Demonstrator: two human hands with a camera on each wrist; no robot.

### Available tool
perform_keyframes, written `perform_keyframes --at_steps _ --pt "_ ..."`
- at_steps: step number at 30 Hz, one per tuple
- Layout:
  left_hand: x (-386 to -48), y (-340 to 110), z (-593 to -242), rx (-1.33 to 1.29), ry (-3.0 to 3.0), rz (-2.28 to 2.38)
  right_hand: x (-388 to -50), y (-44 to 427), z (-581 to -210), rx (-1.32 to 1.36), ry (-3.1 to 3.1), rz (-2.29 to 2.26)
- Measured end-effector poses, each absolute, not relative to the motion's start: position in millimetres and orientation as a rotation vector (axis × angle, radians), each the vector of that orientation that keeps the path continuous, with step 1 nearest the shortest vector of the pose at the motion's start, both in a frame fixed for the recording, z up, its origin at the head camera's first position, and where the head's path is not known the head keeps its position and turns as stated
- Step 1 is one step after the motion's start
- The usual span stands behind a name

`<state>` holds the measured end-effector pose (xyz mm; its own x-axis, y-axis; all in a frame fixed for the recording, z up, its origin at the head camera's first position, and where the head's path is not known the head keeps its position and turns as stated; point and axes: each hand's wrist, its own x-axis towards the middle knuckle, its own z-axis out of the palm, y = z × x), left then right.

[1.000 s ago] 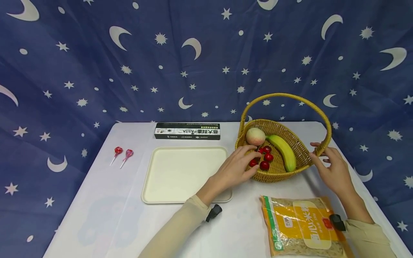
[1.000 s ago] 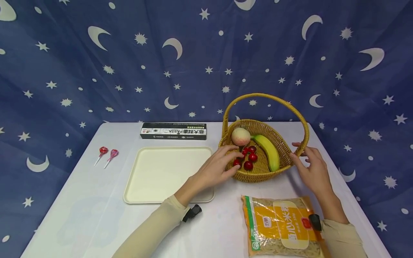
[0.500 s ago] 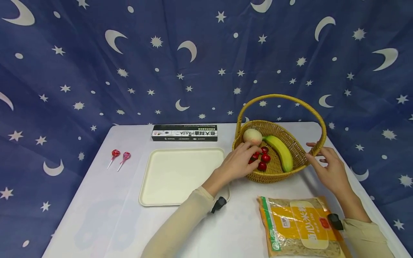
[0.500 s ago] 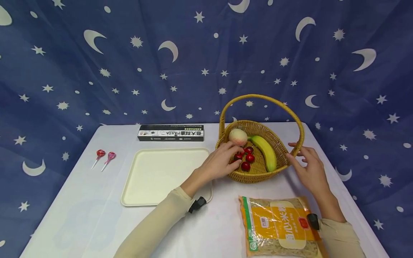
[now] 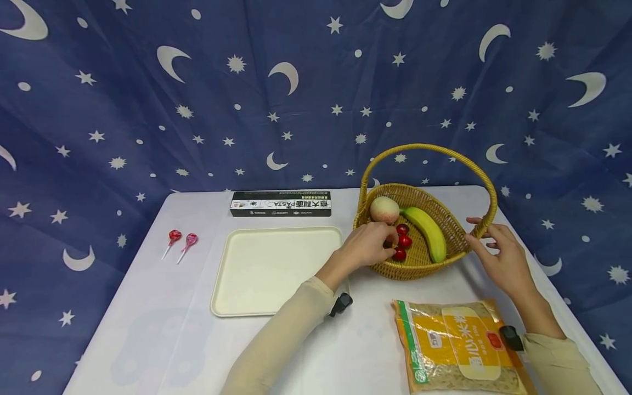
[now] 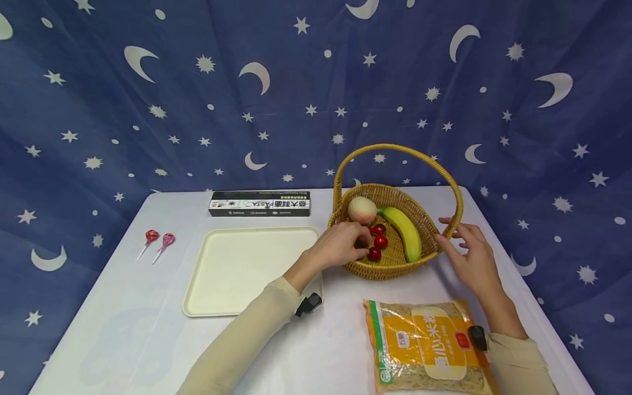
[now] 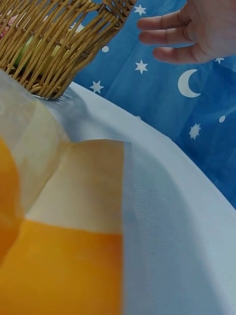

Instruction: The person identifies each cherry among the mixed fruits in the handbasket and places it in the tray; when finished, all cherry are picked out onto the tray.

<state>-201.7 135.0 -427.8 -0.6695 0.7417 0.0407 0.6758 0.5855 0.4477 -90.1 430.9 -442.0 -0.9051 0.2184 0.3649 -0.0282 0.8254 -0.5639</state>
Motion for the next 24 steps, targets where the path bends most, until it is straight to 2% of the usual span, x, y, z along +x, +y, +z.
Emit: perform_keyframes --at_steps 24 --pt "-216 153 -416 1.094 2.498 0.364 -89 432 -443 -0.145 -2.583 0.834"
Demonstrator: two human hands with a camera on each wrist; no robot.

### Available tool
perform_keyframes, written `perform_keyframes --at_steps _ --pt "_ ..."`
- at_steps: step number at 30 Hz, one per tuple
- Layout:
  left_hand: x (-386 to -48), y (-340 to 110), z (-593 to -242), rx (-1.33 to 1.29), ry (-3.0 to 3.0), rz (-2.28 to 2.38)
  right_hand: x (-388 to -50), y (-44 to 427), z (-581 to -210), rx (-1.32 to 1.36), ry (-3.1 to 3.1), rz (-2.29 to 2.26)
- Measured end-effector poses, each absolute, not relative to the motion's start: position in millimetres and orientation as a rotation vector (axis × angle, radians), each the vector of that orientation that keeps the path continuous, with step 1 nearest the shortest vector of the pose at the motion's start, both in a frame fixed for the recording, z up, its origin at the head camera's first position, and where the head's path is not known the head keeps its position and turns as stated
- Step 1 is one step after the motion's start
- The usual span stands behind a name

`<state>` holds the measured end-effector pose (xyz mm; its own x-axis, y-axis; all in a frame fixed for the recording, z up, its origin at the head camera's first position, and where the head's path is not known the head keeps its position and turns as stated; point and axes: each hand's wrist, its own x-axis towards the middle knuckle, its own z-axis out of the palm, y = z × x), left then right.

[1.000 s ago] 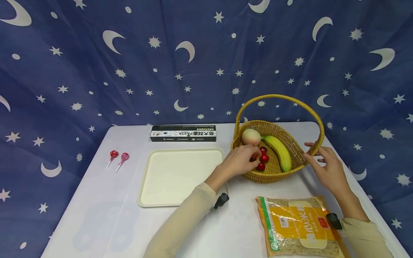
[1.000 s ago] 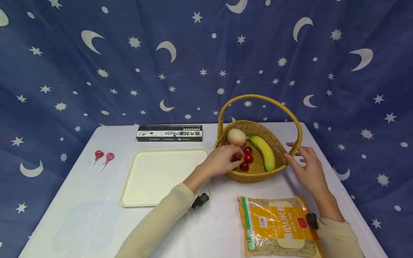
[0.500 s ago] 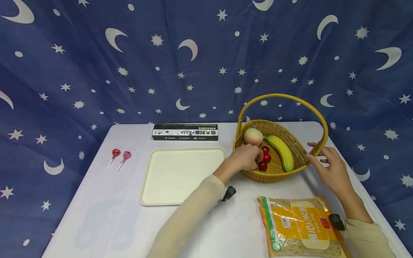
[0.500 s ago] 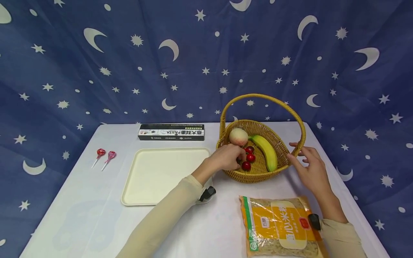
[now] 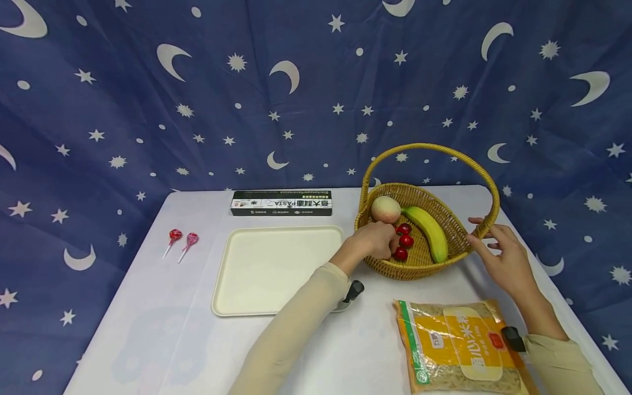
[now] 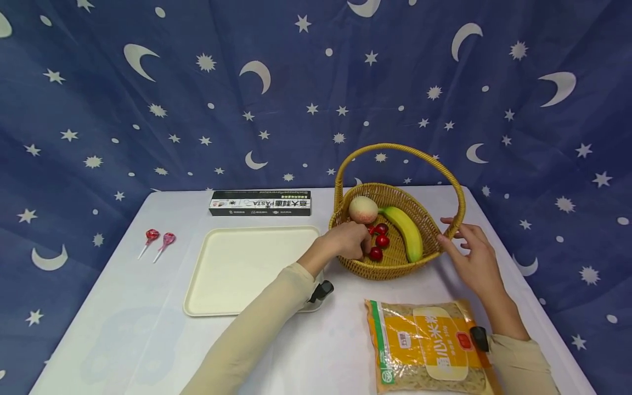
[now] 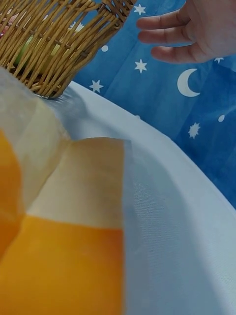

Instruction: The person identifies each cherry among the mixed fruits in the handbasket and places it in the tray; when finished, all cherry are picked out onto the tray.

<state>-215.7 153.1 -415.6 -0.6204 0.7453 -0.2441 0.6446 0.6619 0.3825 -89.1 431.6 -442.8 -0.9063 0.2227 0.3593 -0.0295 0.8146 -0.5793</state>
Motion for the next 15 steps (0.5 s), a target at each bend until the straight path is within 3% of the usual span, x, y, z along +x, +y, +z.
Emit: perform_keyframes --at_steps 15 --pt "-215.1 152.9 -413.9 1.074 2.465 0.465 -88.9 429.9 -442.3 -0.131 -2.576 0.836"
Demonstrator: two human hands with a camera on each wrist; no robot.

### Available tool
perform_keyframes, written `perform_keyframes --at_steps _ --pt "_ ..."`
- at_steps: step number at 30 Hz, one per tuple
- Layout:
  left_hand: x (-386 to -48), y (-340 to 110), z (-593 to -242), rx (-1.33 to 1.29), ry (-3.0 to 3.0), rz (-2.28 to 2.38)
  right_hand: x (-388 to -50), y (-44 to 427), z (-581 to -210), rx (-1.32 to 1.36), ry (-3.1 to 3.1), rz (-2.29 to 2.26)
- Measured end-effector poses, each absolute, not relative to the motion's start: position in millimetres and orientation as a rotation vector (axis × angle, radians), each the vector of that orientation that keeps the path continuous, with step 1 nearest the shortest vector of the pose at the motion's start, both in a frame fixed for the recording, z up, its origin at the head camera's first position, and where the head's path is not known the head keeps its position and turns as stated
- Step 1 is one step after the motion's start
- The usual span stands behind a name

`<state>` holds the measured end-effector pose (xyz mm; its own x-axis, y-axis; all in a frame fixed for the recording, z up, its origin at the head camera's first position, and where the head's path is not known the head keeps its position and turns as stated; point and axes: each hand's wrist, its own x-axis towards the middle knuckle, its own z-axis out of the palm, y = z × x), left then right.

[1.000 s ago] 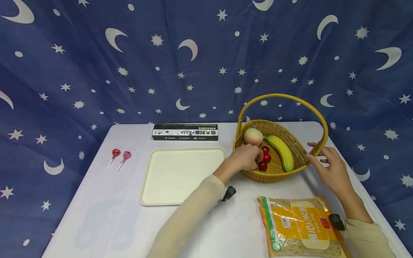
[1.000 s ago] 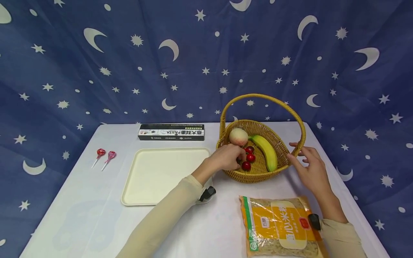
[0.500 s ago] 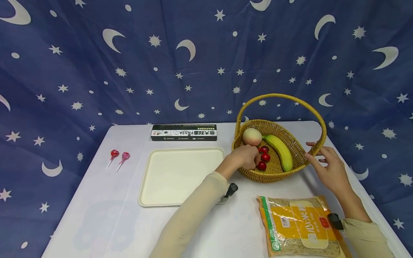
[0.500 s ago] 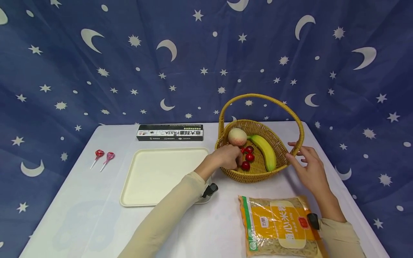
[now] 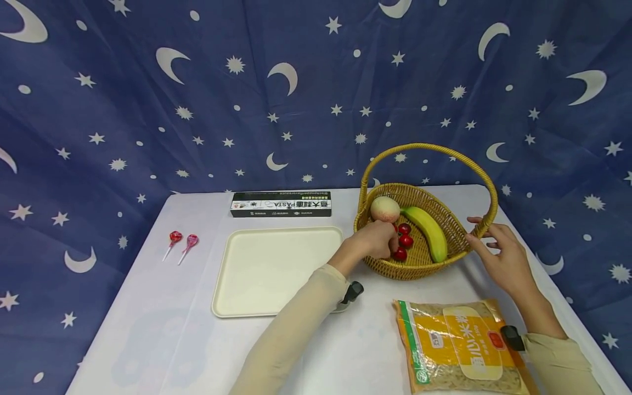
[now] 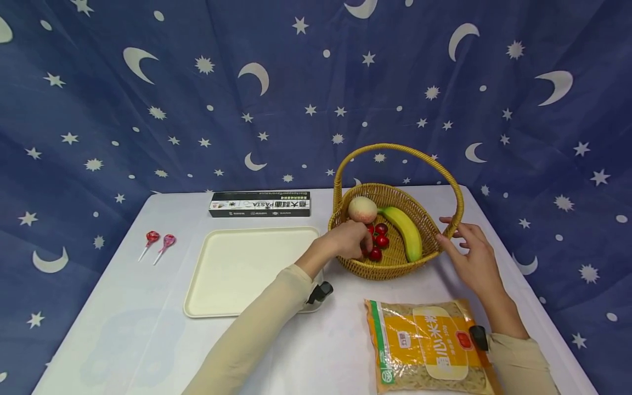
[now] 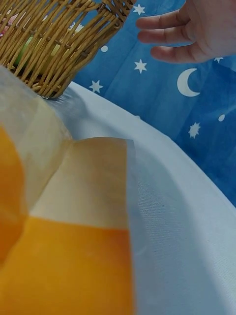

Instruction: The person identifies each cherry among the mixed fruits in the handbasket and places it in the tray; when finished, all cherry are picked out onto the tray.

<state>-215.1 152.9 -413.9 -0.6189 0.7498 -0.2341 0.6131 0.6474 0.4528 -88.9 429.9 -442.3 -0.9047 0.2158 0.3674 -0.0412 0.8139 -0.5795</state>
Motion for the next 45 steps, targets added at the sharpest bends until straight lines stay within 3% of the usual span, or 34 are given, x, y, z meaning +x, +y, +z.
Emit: perform_keyframes --at_steps 19,45 --pt "-208 140 -405 1.158 2.546 0.919 -89 428 -443 -0.15 -2.586 0.842" --pt "-169 121 -385 1.245 2.535 1.465 -87 428 -437 -0.13 -2.606 0.83"
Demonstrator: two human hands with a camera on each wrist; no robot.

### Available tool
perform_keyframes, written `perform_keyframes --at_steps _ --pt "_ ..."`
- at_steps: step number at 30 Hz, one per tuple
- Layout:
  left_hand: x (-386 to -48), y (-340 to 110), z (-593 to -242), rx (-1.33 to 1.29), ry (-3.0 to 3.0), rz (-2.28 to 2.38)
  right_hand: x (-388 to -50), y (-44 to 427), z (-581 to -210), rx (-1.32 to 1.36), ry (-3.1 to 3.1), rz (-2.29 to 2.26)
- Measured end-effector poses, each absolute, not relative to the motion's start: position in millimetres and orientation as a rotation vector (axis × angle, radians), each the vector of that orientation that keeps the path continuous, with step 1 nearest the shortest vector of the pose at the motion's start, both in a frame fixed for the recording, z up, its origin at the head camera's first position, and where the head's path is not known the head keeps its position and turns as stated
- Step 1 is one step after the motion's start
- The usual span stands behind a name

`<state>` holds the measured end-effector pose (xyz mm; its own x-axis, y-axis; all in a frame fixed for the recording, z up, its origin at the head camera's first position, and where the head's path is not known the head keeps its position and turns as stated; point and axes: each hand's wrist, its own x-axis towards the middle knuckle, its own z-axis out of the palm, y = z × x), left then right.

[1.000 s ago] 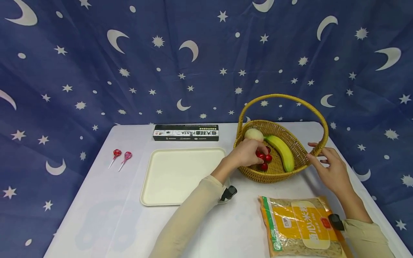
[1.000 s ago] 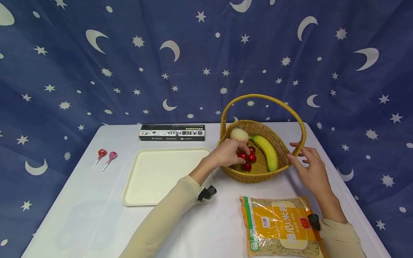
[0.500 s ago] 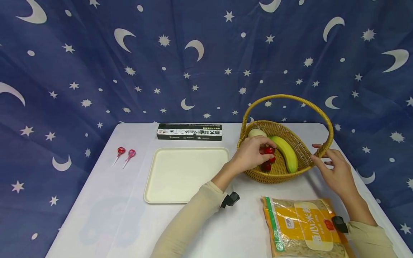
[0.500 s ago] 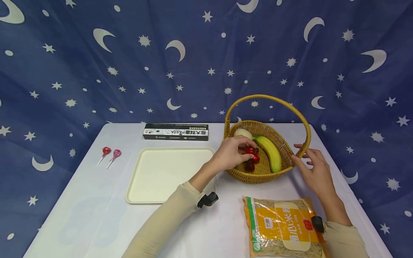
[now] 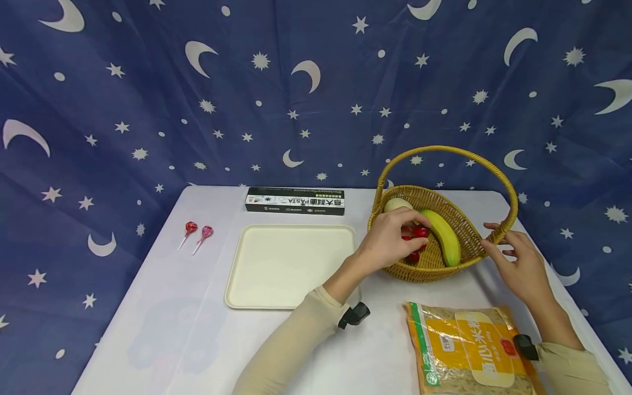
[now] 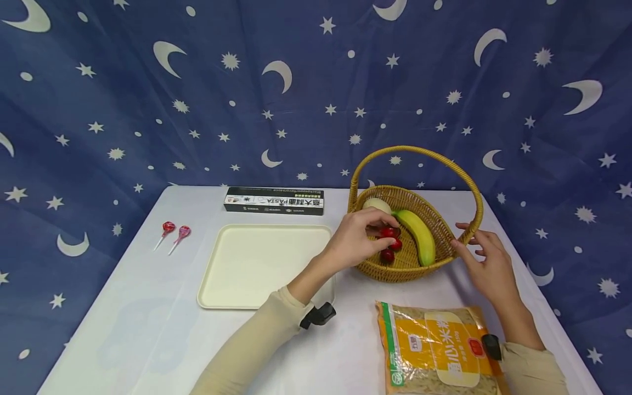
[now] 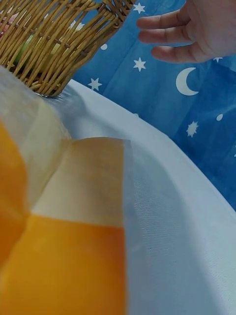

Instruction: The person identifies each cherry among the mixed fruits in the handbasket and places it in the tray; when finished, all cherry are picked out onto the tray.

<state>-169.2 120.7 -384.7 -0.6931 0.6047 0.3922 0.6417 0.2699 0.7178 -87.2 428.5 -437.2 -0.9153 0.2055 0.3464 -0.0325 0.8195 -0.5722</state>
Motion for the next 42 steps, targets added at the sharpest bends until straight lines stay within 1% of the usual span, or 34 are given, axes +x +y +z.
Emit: perform_keyframes --at_steps 7,16,29,36,42 --pt "-164 108 -383 -1.126 -2.43 -1.659 -87 429 -439 -0.15 -2.625 0.822" --pt "-163 90 -391 -0.991 -2.292 -1.869 -87 433 -442 -0.177 -2.63 0.805" --pt "-158 58 -395 -0.903 -2.202 -1.913 -90 432 -442 -0.157 -2.637 0.795" --pt "-153 37 -397 -0.855 -2.193 -1.926 -87 431 -441 -0.214 -2.647 0.789" --pt "-151 22 -402 -0.823 -2.186 -1.895 -88 431 -441 -0.208 -2.652 0.779"
